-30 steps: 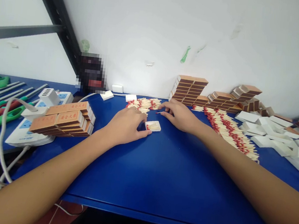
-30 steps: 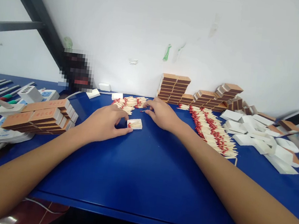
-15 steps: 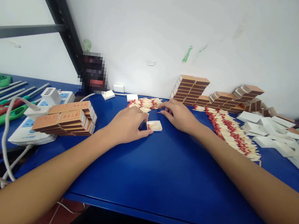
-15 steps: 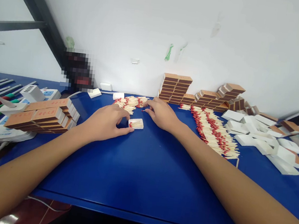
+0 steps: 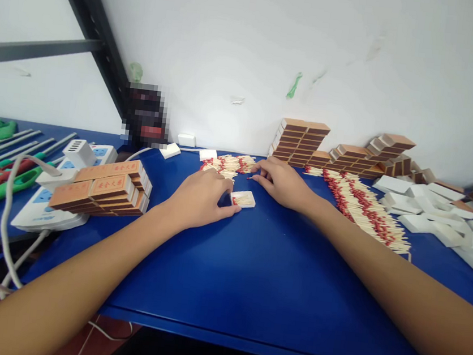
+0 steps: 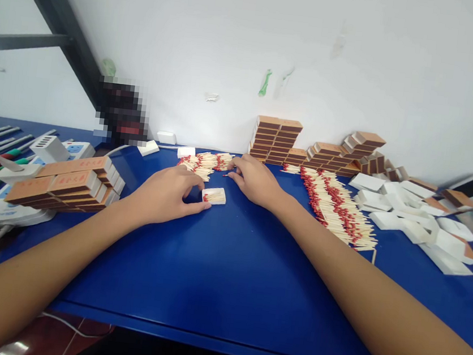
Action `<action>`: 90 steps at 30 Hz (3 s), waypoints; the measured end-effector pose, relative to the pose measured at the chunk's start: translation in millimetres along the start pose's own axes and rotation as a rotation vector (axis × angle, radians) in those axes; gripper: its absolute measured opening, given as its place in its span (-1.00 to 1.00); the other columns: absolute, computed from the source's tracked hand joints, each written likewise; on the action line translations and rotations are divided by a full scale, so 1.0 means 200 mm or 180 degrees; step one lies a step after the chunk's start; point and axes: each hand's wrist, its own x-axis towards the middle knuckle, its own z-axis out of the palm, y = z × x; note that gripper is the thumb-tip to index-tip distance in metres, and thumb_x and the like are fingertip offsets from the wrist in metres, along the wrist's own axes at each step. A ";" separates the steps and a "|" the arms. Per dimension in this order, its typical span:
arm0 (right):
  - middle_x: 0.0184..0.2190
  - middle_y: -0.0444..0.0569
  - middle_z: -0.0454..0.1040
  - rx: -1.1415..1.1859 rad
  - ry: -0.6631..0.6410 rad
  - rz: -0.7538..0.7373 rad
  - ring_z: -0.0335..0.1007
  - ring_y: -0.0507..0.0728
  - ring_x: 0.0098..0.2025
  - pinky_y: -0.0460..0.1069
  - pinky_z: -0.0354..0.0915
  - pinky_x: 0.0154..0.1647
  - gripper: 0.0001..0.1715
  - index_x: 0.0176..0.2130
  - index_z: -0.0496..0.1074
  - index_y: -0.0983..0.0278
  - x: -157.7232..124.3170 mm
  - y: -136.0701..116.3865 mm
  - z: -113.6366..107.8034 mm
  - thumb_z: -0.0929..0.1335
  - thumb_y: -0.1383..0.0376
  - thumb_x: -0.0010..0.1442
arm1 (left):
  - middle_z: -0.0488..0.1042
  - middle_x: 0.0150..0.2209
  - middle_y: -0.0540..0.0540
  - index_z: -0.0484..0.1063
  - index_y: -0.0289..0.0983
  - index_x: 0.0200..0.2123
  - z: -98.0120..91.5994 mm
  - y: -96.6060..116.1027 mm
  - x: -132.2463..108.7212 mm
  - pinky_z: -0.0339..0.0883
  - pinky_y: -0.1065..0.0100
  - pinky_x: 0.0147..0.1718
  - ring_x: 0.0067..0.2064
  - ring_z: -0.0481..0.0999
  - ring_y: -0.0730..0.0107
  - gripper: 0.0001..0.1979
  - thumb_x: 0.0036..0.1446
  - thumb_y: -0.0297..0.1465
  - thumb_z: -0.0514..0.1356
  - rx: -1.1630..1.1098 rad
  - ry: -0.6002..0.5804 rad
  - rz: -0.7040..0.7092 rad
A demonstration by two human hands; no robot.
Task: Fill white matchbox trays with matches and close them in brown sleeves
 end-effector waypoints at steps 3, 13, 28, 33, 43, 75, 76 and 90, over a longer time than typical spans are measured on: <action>-0.18 0.05 0.51 -0.0060 -0.0057 -0.0010 0.42 0.19 -0.23 0.05 0.26 -0.16 -0.81 -0.02 0.57 0.23 0.00 0.00 0.00 0.37 0.25 0.44 | 0.64 -0.11 -0.21 0.62 -0.23 -0.09 0.00 0.00 0.00 0.35 0.17 -0.20 -0.07 0.59 0.03 -0.67 0.35 -0.09 0.32 -0.0006 0.0006 0.0002; -0.23 0.03 0.47 0.0044 -0.0264 0.0016 0.40 0.18 -0.21 0.04 0.26 -0.15 -0.88 -0.21 0.50 0.24 0.02 0.00 -0.03 0.39 0.27 0.43 | 0.65 -0.13 -0.20 0.63 -0.24 -0.08 0.01 0.00 0.00 0.32 0.19 -0.22 -0.09 0.58 0.06 -0.67 0.36 -0.09 0.32 -0.0009 0.0040 0.0048; -0.30 -0.01 0.50 0.0608 -0.0918 -0.0256 0.35 0.14 -0.28 0.02 0.19 -0.26 -0.78 -0.24 0.51 0.23 -0.05 -0.28 -0.16 0.38 0.15 0.42 | 0.66 -0.10 -0.24 0.64 -0.25 -0.06 0.00 0.00 0.01 0.40 0.12 -0.16 -0.02 0.60 -0.04 -0.63 0.36 -0.06 0.31 0.0114 -0.0005 -0.0033; -0.25 0.03 0.50 0.0322 -0.0267 -0.0129 0.42 0.19 -0.23 0.06 0.26 -0.15 -0.75 -0.05 0.60 0.25 -0.01 -0.15 -0.08 0.34 0.22 0.45 | 0.67 -0.07 -0.22 0.63 -0.23 -0.05 0.00 0.00 0.01 0.41 0.12 -0.12 -0.01 0.61 -0.02 -0.64 0.36 -0.07 0.31 0.0068 0.0010 0.0020; -0.09 0.13 0.47 -0.0081 -0.0274 -0.0126 0.46 0.30 -0.04 0.15 0.36 0.02 -0.53 0.21 0.60 0.15 -0.01 -0.07 -0.01 0.24 0.28 0.49 | 0.66 -0.11 -0.23 0.61 -0.26 -0.10 -0.01 0.01 0.00 0.42 0.10 -0.11 -0.02 0.59 -0.03 -0.64 0.37 -0.07 0.29 0.0086 -0.0025 0.0056; -0.29 0.02 0.58 0.0210 -0.0618 0.0172 0.45 0.17 -0.30 0.05 0.27 -0.25 -0.82 -0.31 0.50 0.22 -0.01 0.01 -0.17 0.40 0.19 0.32 | 0.66 -0.08 -0.24 0.62 -0.25 -0.08 0.00 0.00 0.00 0.41 0.12 -0.13 -0.01 0.60 -0.03 -0.65 0.37 -0.07 0.29 0.0013 -0.0025 0.0039; -0.29 0.03 0.58 0.0232 -0.0643 0.0172 0.45 0.17 -0.30 0.05 0.27 -0.25 -0.81 -0.32 0.49 0.22 -0.01 0.01 -0.16 0.39 0.19 0.32 | 0.66 -0.08 -0.24 0.62 -0.25 -0.08 0.00 0.00 0.00 0.41 0.12 -0.13 -0.01 0.60 -0.03 -0.65 0.37 -0.07 0.29 0.0007 -0.0027 0.0025; -0.24 0.04 0.59 0.0251 -0.0908 -0.0089 0.45 0.19 -0.24 0.04 0.27 -0.23 -0.73 -0.23 0.51 0.19 -0.03 -0.08 -0.23 0.35 0.09 0.41 | 0.65 -0.10 -0.24 0.61 -0.25 -0.10 0.00 0.01 0.00 0.42 0.12 -0.13 -0.03 0.59 -0.02 -0.66 0.37 -0.08 0.30 0.0045 -0.0020 0.0034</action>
